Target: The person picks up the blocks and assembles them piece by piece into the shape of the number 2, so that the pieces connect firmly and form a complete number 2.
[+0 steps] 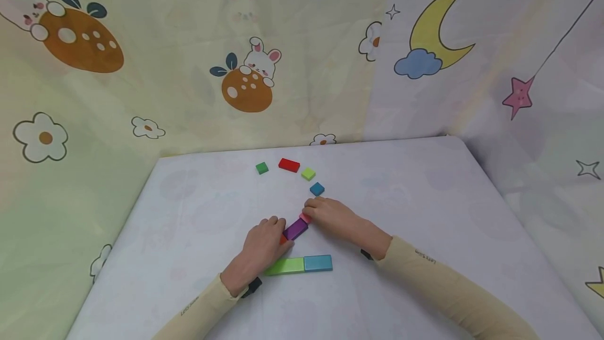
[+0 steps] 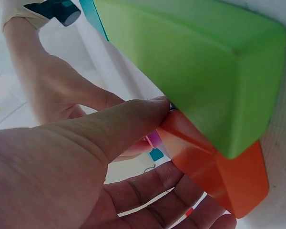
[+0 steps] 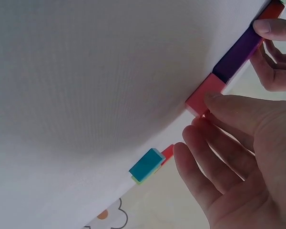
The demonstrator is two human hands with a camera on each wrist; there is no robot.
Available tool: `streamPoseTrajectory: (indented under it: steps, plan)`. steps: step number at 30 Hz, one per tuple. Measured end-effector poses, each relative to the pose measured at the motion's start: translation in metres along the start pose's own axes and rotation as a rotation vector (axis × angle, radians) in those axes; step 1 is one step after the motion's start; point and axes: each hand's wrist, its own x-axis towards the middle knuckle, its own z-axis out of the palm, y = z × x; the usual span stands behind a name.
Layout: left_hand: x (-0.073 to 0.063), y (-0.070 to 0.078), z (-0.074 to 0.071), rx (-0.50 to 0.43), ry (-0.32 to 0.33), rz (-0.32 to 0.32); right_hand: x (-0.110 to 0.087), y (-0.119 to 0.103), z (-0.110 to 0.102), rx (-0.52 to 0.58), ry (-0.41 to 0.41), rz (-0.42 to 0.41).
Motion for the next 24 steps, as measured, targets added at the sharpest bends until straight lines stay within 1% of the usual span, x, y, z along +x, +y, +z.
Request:
streamPoseTrajectory:
  steps: [12, 24]
  plan:
    - [-0.0005, 0.0002, 0.0002, 0.008, 0.01, 0.004, -0.0003, 0.0054, -0.0039, 0.051, -0.019, -0.014]
    - [0.0002, -0.0012, 0.0015, 0.008, 0.009, 0.007, -0.0026, 0.0077, -0.0001, 0.086, -0.012, -0.021]
